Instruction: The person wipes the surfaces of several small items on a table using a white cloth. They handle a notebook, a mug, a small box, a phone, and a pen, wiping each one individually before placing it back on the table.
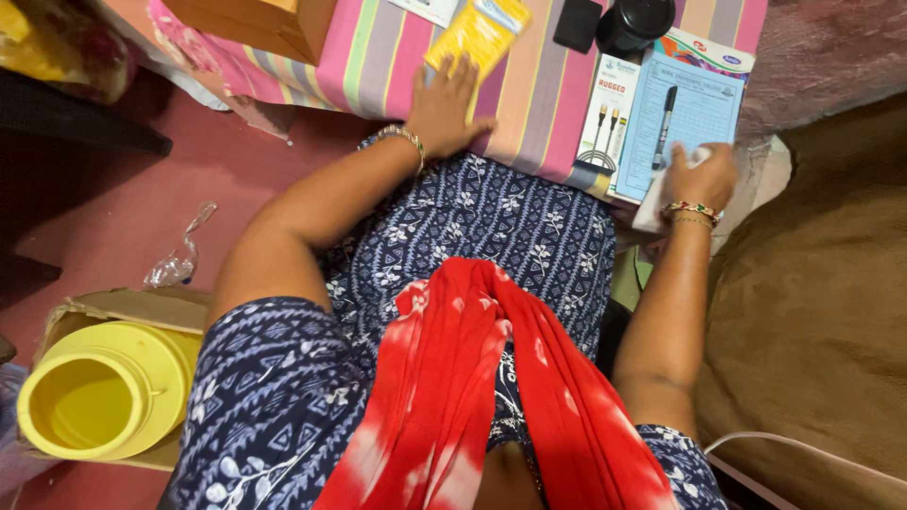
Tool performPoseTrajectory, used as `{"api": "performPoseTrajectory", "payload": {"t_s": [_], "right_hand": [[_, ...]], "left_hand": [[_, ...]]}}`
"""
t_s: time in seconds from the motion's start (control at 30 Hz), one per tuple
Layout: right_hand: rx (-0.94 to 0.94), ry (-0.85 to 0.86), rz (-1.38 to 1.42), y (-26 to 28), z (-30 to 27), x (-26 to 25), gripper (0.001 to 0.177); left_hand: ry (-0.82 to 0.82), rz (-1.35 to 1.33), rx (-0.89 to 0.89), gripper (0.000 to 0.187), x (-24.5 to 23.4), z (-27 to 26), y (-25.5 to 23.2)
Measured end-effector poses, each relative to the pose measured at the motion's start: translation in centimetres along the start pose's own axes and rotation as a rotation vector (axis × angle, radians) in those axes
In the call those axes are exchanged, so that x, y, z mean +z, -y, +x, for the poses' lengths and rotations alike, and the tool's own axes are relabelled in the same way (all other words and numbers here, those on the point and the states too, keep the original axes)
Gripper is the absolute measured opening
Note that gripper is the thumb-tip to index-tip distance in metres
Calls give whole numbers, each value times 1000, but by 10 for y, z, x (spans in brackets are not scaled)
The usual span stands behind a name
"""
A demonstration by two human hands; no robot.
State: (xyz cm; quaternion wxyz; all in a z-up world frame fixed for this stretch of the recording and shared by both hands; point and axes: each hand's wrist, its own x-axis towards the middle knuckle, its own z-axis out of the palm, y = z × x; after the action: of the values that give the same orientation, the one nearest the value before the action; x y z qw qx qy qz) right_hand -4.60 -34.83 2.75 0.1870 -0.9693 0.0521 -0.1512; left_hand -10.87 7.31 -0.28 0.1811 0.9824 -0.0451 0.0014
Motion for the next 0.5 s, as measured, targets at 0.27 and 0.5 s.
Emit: {"api": "performPoseTrajectory", "payload": {"t_s": [0.27, 0.5], "right_hand": [[-475, -142, 377, 68, -5, 21, 28], [-431, -73, 670, 228, -31, 114, 60]], "left_hand": [[-69, -4, 157, 112, -27, -72, -3], [60, 131, 201, 105, -17, -54, 10]]}}
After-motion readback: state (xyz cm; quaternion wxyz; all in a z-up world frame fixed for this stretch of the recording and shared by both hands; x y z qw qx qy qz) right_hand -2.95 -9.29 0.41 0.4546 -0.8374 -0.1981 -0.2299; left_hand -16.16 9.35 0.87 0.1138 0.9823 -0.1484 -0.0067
